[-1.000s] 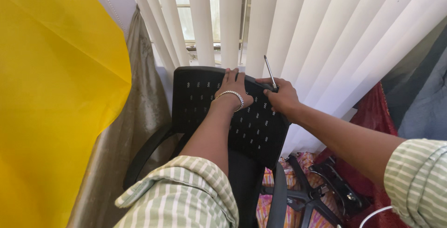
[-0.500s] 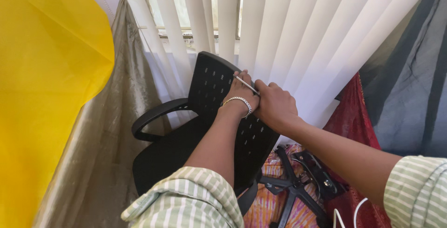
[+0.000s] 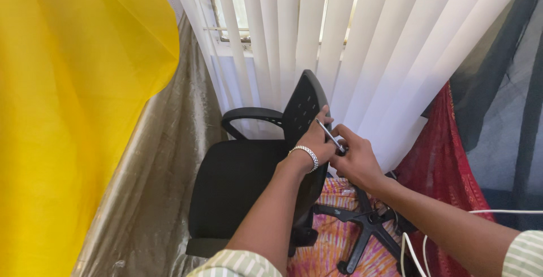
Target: The person assembles a black office chair by attaching the armrests to the seat using a screwdriver. They repeatedly tighten screws on both sides of the chair while sitting on the floor.
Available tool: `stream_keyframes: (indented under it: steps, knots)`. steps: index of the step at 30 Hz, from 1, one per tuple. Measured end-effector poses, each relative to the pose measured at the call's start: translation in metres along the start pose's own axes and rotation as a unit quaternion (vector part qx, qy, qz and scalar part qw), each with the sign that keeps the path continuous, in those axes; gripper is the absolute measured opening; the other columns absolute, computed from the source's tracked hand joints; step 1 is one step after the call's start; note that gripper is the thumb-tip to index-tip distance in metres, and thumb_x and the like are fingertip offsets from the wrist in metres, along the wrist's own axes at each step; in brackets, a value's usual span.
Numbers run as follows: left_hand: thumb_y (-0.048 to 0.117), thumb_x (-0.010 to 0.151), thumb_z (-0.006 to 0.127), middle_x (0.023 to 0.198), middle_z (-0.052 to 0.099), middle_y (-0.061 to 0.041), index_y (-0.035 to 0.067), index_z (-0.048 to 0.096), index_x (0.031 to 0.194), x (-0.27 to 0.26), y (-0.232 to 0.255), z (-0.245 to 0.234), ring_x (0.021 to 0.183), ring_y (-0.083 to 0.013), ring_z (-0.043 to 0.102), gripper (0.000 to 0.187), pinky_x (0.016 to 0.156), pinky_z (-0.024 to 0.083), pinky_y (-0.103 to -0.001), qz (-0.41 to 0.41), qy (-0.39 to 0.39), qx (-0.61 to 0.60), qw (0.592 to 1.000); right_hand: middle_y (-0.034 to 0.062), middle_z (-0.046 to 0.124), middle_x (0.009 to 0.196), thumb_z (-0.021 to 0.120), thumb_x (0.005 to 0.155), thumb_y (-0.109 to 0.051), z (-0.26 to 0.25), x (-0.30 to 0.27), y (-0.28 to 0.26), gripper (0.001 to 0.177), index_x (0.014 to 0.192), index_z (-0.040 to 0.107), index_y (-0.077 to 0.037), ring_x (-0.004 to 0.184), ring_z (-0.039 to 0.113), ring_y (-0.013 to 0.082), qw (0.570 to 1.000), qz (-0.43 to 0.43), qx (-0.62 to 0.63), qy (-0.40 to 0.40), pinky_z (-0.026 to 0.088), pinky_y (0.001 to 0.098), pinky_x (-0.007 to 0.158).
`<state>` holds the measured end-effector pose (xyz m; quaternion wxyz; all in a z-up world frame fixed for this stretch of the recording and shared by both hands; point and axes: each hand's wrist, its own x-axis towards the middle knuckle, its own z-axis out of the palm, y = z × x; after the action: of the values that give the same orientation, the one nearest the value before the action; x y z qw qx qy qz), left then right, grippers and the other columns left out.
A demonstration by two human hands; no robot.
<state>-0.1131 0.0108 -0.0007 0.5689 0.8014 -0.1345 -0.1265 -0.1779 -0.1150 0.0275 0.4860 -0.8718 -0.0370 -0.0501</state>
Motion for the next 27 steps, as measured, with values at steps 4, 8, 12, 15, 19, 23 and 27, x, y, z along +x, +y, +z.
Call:
stream_keyframes:
  steps: [4,8,12,15,19,23,27]
  knots:
    - [0.000,0.080,0.062,0.170,0.031,-0.013,0.010,0.036,0.147,-0.036,0.000,0.003,0.135,-0.0338,0.055,0.073,0.108,0.045,-0.038,0.077,0.031,0.078,0.993,0.0144,0.073,0.076,0.072,0.070,0.001,-0.001,-0.018,-0.015,0.042,0.110,0.061,-0.002,0.051,0.065,0.0147,0.995,0.066,0.038,-0.062,0.049,0.0306,0.044]
    - [0.010,0.078,0.065,0.136,0.059,-0.022,0.010,0.036,0.149,-0.078,0.005,-0.011,0.121,-0.0363,0.062,0.077,0.103,0.048,-0.041,-0.007,0.042,0.104,0.994,0.0107,0.067,0.072,0.075,0.071,-0.003,-0.002,-0.027,-0.040,0.059,0.127,0.060,-0.011,0.048,0.061,0.0167,0.979,0.091,0.035,-0.181,0.046,0.0317,0.043]
    - [0.025,0.077,0.070,0.111,0.072,-0.024,0.006,0.065,0.126,-0.121,0.013,-0.042,0.108,-0.0400,0.069,0.052,0.097,0.054,-0.045,-0.046,0.065,0.212,0.974,0.0051,0.070,0.076,0.081,0.068,-0.011,0.008,-0.033,-0.060,0.069,0.135,0.063,-0.017,0.066,0.066,0.0199,0.969,-0.036,-0.080,-0.229,0.052,0.0324,0.060]
    - [0.032,0.074,0.070,0.103,0.074,-0.023,0.013,0.075,0.116,-0.152,0.019,-0.064,0.102,-0.0410,0.070,0.047,0.095,0.055,-0.046,-0.055,0.092,0.245,0.964,0.0062,0.072,0.093,0.084,0.071,-0.021,0.017,-0.035,-0.068,0.053,0.122,0.072,-0.014,0.087,0.071,0.0229,0.951,-0.190,-0.172,-0.176,0.056,0.0339,0.077]
    - [0.046,0.077,0.069,0.104,0.074,-0.020,0.013,0.081,0.105,-0.174,0.027,-0.095,0.103,-0.0391,0.071,0.045,0.095,0.055,-0.045,-0.111,0.099,0.297,0.943,0.0090,0.061,0.119,0.090,0.061,-0.038,0.022,-0.039,-0.078,0.070,0.126,0.074,-0.020,0.098,0.066,0.0289,0.936,-0.159,-0.284,-0.133,0.054,0.0414,0.084]
    - [0.065,0.071,0.074,0.099,0.074,-0.019,0.011,0.080,0.101,-0.196,0.020,-0.113,0.097,-0.0395,0.072,0.062,0.086,0.055,-0.050,-0.044,0.063,0.402,0.913,-0.0032,0.064,0.122,0.089,0.061,-0.053,0.030,-0.046,-0.090,0.063,0.113,0.076,-0.019,0.114,0.057,0.0269,0.886,-0.156,-0.412,-0.143,0.052,0.0425,0.092]
    - [0.070,0.053,0.081,0.092,0.071,-0.018,0.013,0.079,0.094,-0.227,0.004,-0.128,0.091,-0.0424,0.069,0.071,0.074,0.052,-0.056,0.035,0.131,0.447,0.884,-0.0032,0.069,0.114,0.084,0.063,-0.058,0.053,-0.062,-0.103,0.063,0.108,0.073,-0.017,0.113,0.060,0.0254,0.879,-0.205,-0.410,-0.129,0.056,0.0434,0.085]
